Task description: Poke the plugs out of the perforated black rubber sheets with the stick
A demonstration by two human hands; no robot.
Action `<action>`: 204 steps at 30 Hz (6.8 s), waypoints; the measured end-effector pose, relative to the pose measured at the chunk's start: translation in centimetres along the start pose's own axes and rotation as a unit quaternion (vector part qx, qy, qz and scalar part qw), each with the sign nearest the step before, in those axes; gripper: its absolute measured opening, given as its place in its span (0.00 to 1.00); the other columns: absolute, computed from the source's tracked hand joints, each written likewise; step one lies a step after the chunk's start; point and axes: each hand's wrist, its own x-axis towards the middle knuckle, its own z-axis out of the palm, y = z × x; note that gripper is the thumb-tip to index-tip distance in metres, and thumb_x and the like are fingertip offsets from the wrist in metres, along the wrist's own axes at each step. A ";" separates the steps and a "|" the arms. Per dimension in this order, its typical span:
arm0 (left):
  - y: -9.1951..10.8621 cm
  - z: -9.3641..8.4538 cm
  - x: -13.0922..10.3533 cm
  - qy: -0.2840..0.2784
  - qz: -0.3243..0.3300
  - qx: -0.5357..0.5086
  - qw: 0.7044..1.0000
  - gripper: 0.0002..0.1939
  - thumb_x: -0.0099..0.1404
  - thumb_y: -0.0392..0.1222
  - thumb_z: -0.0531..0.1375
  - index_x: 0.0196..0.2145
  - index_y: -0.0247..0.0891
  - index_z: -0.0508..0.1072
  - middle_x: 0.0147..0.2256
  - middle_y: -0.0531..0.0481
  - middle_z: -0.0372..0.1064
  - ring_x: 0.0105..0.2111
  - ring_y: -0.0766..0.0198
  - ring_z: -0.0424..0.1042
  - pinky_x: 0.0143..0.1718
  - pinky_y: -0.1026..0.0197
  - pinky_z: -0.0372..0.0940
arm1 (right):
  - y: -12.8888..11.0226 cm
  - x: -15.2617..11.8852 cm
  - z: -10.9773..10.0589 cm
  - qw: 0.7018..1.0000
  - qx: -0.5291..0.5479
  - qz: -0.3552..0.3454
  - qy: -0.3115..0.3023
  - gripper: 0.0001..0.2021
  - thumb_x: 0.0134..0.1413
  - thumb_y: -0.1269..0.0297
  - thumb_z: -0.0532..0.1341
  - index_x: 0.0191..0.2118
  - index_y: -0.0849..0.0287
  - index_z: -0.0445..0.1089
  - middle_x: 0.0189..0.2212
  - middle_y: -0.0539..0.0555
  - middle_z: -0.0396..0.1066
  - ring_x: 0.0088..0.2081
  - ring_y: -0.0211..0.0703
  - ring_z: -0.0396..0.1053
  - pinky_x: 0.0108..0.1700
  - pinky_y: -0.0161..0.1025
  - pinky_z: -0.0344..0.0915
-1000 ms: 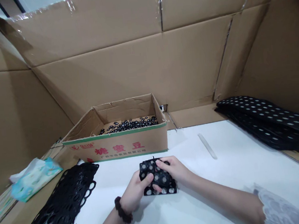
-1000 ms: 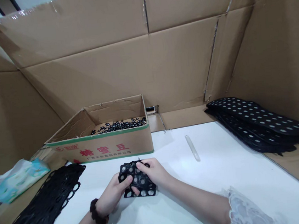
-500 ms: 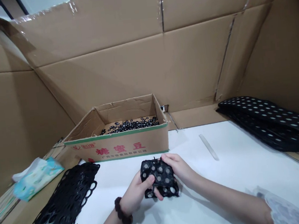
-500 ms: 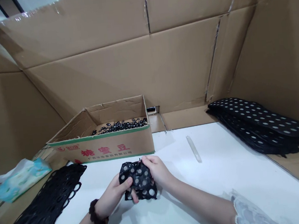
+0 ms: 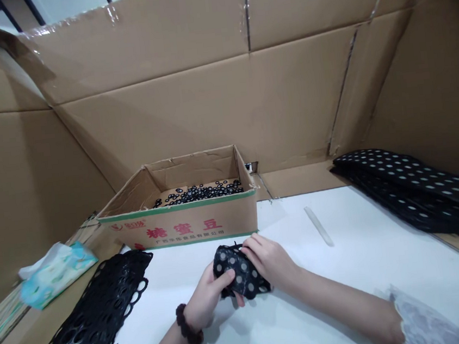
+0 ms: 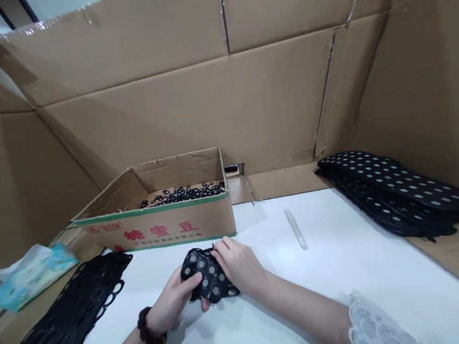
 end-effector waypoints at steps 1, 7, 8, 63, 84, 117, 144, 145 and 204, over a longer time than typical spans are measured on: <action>-0.1 0.0 0.0 0.018 -0.002 -0.005 1.000 0.13 0.57 0.44 0.55 0.36 0.32 0.62 0.23 0.49 0.67 0.21 0.63 0.68 0.23 0.62 0.62 | -0.2 -0.2 0.3 1.000 -0.015 0.005 -0.022 0.13 0.58 0.64 0.43 0.32 0.59 0.63 0.29 0.55 0.65 0.27 0.38 0.63 0.28 0.34 0.58; -0.6 0.0 0.3 0.058 -0.019 0.047 0.997 0.09 0.56 0.41 0.55 0.33 0.34 0.60 0.16 0.58 0.58 0.12 0.73 0.56 0.14 0.69 0.53 | 0.3 0.1 1.1 0.987 0.123 0.082 -0.062 0.12 0.57 0.63 0.44 0.32 0.59 0.61 0.23 0.51 0.67 0.25 0.38 0.64 0.27 0.32 0.57; -0.6 0.0 0.3 0.057 -0.015 0.052 0.997 0.08 0.56 0.41 0.54 0.32 0.34 0.60 0.14 0.61 0.54 0.11 0.75 0.53 0.13 0.71 0.50 | 0.8 0.4 1.0 0.981 0.161 0.099 -0.041 0.12 0.57 0.62 0.45 0.31 0.59 0.62 0.24 0.51 0.67 0.26 0.38 0.65 0.29 0.32 0.57; -0.9 -0.4 -0.8 0.167 -0.015 0.004 0.986 0.22 0.57 0.57 0.49 0.35 0.33 0.63 0.13 0.58 0.54 0.11 0.72 0.55 0.11 0.69 0.52 | 1.7 17.9 -6.6 0.991 -0.047 0.111 0.062 0.29 0.56 0.49 0.40 0.22 0.65 0.67 0.22 0.60 0.68 0.28 0.44 0.66 0.31 0.35 0.54; 0.1 -0.5 -0.5 0.047 0.107 0.051 0.992 0.12 0.61 0.45 0.51 0.35 0.33 0.67 0.24 0.51 0.65 0.25 0.65 0.64 0.30 0.63 0.60 | -2.9 2.1 -1.4 0.980 0.129 -0.068 -0.137 0.20 0.49 0.49 0.53 0.41 0.59 0.59 0.33 0.54 0.65 0.31 0.40 0.63 0.31 0.34 0.57; -1.1 -0.3 0.3 0.233 0.093 -0.082 0.964 0.14 0.58 0.50 0.52 0.28 0.35 0.65 0.20 0.56 0.60 0.21 0.70 0.60 0.24 0.67 0.58 | -1.8 0.9 -1.3 0.967 0.246 0.066 -0.026 0.11 0.58 0.64 0.43 0.39 0.55 0.60 0.32 0.51 0.67 0.32 0.39 0.64 0.36 0.36 0.58; -0.4 0.8 -0.6 0.151 0.092 0.030 0.984 0.15 0.55 0.43 0.57 0.40 0.38 0.63 0.28 0.52 0.64 0.25 0.68 0.63 0.25 0.67 0.60 | -4.5 -0.1 2.0 0.787 0.561 0.236 -0.106 0.13 0.52 0.53 0.50 0.29 0.56 0.50 0.18 0.44 0.61 0.22 0.35 0.63 0.24 0.32 0.58; -0.5 0.8 -0.6 0.148 0.088 0.029 0.985 0.14 0.55 0.44 0.57 0.39 0.37 0.63 0.27 0.53 0.63 0.22 0.69 0.61 0.23 0.68 0.59 | -4.6 0.1 1.8 0.766 0.581 0.249 -0.117 0.13 0.51 0.52 0.51 0.29 0.56 0.49 0.17 0.44 0.61 0.20 0.35 0.63 0.21 0.31 0.56; -0.4 1.4 -0.7 0.152 0.100 -0.008 0.983 0.07 0.61 0.44 0.50 0.33 0.37 0.60 0.26 0.55 0.58 0.24 0.72 0.59 0.25 0.70 0.56 | -5.2 -0.5 0.4 0.898 0.393 0.180 -0.078 0.10 0.56 0.57 0.45 0.30 0.57 0.51 0.20 0.45 0.57 0.22 0.34 0.59 0.25 0.31 0.55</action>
